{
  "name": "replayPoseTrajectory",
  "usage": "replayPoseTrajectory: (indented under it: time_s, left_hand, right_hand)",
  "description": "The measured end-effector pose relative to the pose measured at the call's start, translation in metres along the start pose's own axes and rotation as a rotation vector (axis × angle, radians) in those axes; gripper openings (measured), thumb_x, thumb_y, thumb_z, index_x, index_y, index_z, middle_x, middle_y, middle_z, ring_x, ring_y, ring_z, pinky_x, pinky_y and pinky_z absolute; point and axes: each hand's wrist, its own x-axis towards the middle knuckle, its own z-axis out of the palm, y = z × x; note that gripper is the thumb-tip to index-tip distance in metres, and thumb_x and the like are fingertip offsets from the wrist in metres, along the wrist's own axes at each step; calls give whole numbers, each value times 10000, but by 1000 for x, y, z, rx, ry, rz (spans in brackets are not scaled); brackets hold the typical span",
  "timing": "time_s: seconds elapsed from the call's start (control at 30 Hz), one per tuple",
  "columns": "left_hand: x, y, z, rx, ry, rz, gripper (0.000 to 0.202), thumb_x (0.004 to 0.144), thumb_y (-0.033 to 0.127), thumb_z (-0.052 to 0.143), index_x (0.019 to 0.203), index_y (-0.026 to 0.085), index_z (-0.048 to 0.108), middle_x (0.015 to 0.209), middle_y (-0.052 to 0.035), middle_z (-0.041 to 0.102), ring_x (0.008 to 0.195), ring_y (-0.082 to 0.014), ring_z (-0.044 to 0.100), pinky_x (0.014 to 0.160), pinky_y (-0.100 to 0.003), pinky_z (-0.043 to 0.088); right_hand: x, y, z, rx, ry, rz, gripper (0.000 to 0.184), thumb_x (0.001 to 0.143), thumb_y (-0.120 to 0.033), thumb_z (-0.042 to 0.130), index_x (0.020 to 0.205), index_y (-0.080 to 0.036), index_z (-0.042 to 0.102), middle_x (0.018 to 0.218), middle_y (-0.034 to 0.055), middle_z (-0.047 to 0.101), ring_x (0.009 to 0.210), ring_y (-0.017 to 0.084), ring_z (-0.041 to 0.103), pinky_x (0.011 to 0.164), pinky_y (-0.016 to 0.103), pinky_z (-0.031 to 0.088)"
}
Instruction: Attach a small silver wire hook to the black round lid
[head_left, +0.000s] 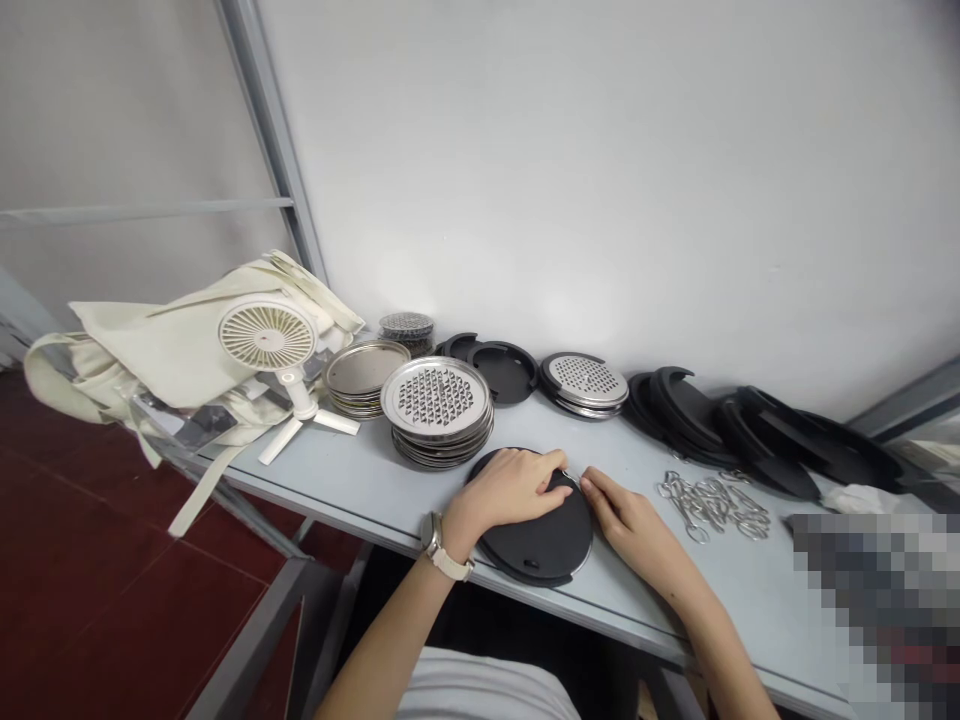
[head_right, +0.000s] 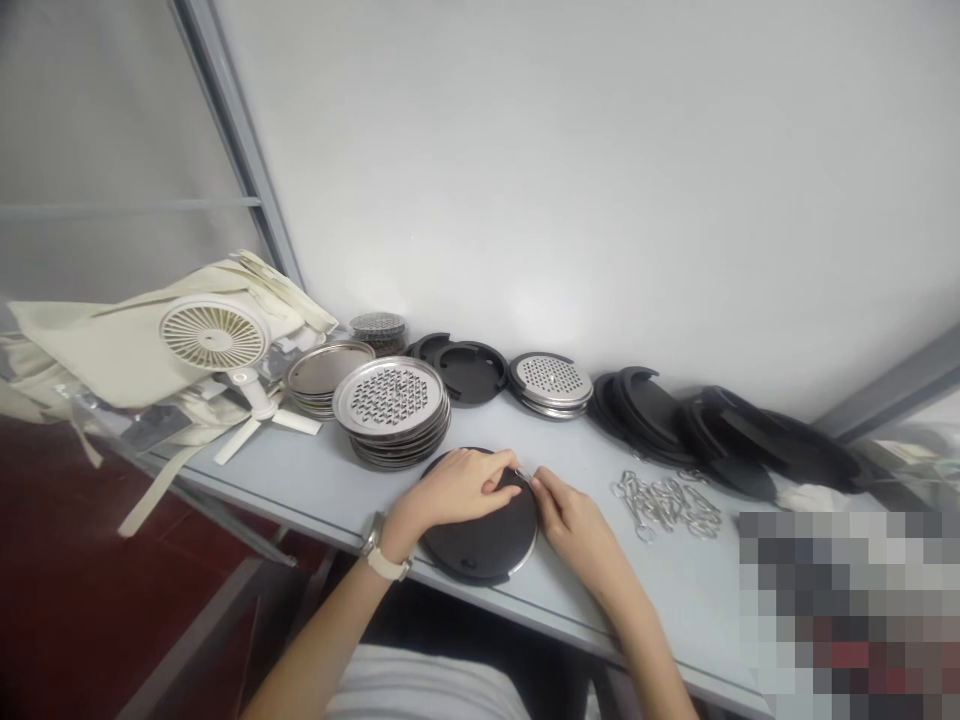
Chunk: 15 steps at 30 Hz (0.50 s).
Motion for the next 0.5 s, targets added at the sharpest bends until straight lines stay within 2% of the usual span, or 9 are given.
replayPoseTrajectory:
  time_s: [0.5]
  left_hand:
    - [0, 4, -4, 31, -19, -3, 151, 886, 360, 506, 895, 210, 524, 649, 41, 589, 624, -138, 601, 544, -246, 327]
  right_hand:
    - [0, 2, -1, 4, 15, 8, 291, 940, -410, 282, 713, -247, 363, 560, -38, 453, 520, 163, 465, 541, 255, 363]
